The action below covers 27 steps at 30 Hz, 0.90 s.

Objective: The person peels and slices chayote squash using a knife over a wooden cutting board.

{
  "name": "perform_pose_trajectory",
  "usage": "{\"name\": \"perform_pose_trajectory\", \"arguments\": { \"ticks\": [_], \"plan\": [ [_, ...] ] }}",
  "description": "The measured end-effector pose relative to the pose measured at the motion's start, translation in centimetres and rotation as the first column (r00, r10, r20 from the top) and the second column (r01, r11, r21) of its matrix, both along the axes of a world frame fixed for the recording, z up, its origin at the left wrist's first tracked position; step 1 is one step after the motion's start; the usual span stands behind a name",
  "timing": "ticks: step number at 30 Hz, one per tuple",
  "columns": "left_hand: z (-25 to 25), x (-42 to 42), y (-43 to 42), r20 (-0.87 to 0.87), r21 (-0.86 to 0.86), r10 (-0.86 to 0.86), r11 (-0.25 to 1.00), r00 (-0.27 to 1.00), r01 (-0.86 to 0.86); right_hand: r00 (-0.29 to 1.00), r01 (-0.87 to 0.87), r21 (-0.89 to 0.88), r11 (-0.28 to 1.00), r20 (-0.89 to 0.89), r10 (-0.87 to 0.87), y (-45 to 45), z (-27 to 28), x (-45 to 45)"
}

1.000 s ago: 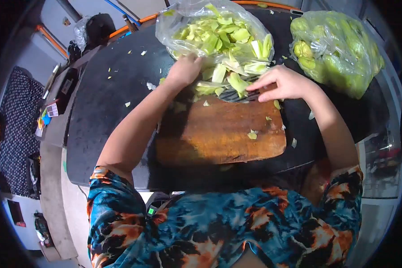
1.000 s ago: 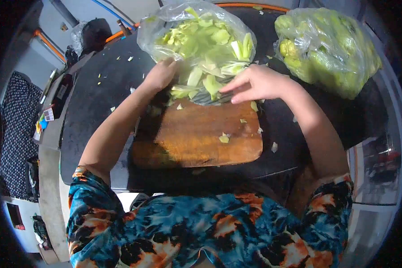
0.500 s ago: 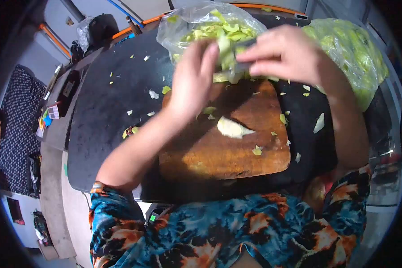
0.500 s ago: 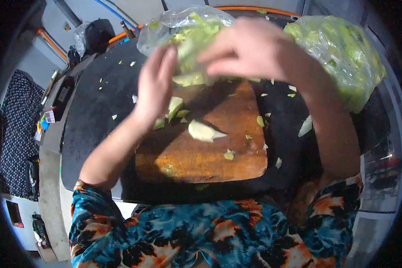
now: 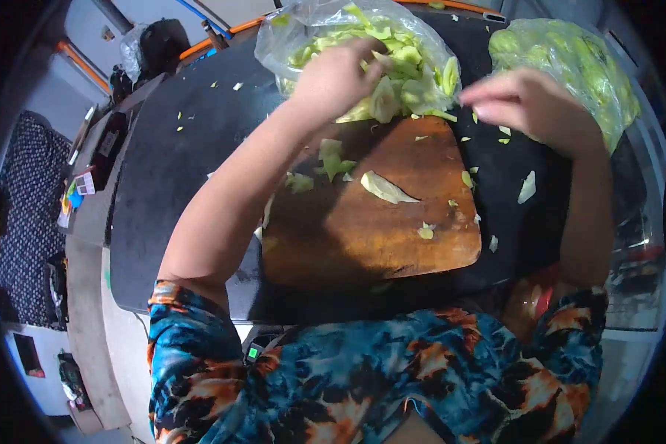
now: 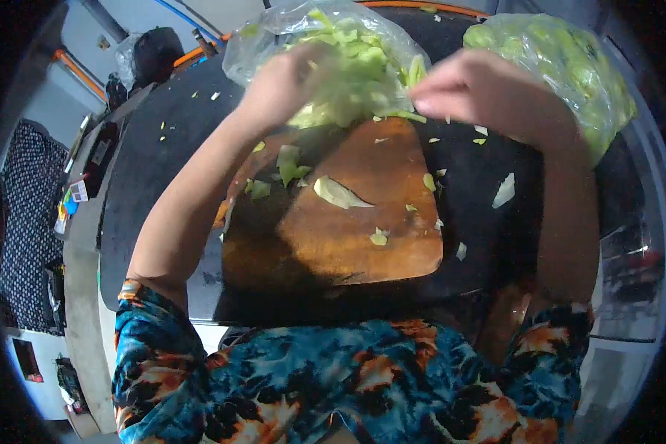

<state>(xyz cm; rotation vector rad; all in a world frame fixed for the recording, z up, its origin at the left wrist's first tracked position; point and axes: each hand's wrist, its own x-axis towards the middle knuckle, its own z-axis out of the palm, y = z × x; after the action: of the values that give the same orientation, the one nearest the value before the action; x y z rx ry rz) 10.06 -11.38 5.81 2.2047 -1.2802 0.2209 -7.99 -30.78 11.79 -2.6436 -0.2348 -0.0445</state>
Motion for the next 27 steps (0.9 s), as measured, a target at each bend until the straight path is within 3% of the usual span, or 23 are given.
{"name": "perform_pose_trajectory", "arguments": {
  "ticks": [1, 2, 3, 4, 5, 9, 12, 17, 20, 23, 24, 25, 26, 27],
  "plan": [
    [-1.5, 0.1, -0.6, 0.179, 0.066, -0.050, 0.997, 0.983, 0.039, 0.999, 0.018, 0.018, 1.000, -0.030, -0.017, 0.4, 0.0, -1.7],
    [-2.6, -0.1, -1.1, 0.266, 0.185, -0.065, 0.983, 0.962, 0.016, 0.994, -0.080, 0.089, 0.993, -0.067, 0.086, 0.4, -0.3, -3.0],
    [-3.5, -0.5, -1.5, 0.350, 0.298, -0.092, 0.955, 0.932, -0.018, 0.993, -0.107, -0.065, 0.992, -0.046, 0.104, 1.0, -0.7, -4.3],
    [-3.7, -1.0, -1.6, 0.431, 0.401, -0.127, 0.914, 0.893, -0.063, 0.980, -0.199, 0.035, 0.979, -0.009, 0.199, 1.1, -1.9, -5.2],
    [-3.7, -1.5, -1.3, 0.413, 0.459, -0.157, 0.887, 0.897, -0.056, 0.978, -0.165, 0.156, 0.974, -0.103, 0.182, 1.7, -2.4, -6.2],
    [-3.7, -1.4, 0.8, 0.532, 0.303, -0.285, 0.943, 0.798, 0.135, 0.997, -0.062, 0.152, 0.986, -0.044, 0.069, 3.3, -4.3, -10.0],
    [-2.8, -0.4, 1.8, 0.458, 0.312, -0.385, 0.914, 0.801, 0.260, 0.999, -0.038, 0.100, 0.994, 0.043, 0.034, 3.8, -5.9, -10.8],
    [-0.5, 1.4, 1.4, 0.389, -0.024, -0.131, 0.988, 0.912, 0.152, 0.992, -0.115, 0.020, 0.993, 0.047, 0.114, 4.6, -6.3, -10.0],
    [1.3, 5.0, 2.4, 0.451, -0.061, 0.183, 0.983, 0.874, -0.174, 0.977, -0.199, -0.021, 0.980, 0.077, 0.200, 4.3, -7.6, -8.6],
    [0.2, 4.3, 5.0, 0.509, -0.080, 0.284, 0.956, 0.812, -0.283, 0.958, -0.254, -0.097, 0.962, 0.109, 0.264, 3.5, -8.3, -7.3],
    [0.6, 2.6, 6.0, 0.304, 0.125, 0.266, 0.941, 0.915, -0.315, 0.953, -0.263, -0.124, 0.957, 0.124, 0.278, 3.2, -8.5, -6.9],
    [-1.2, 3.1, 7.1, 0.317, 0.263, 0.168, 0.930, 0.934, -0.256, 0.961, -0.251, -0.084, 0.964, 0.096, 0.259, 2.7, -8.9, -6.5],
    [-2.2, 1.6, 7.9, 0.073, 0.175, 0.178, 0.966, 0.981, -0.189, 0.966, -0.241, -0.106, 0.965, 0.071, 0.249, 2.4, -9.0, -6.0],
    [-2.8, 0.3, 8.6, -0.059, 0.310, 0.209, 0.933, 0.976, -0.181, 0.969, -0.236, -0.107, 0.966, 0.044, 0.241, 2.1, -9.1, -5.5]
  ]
}}
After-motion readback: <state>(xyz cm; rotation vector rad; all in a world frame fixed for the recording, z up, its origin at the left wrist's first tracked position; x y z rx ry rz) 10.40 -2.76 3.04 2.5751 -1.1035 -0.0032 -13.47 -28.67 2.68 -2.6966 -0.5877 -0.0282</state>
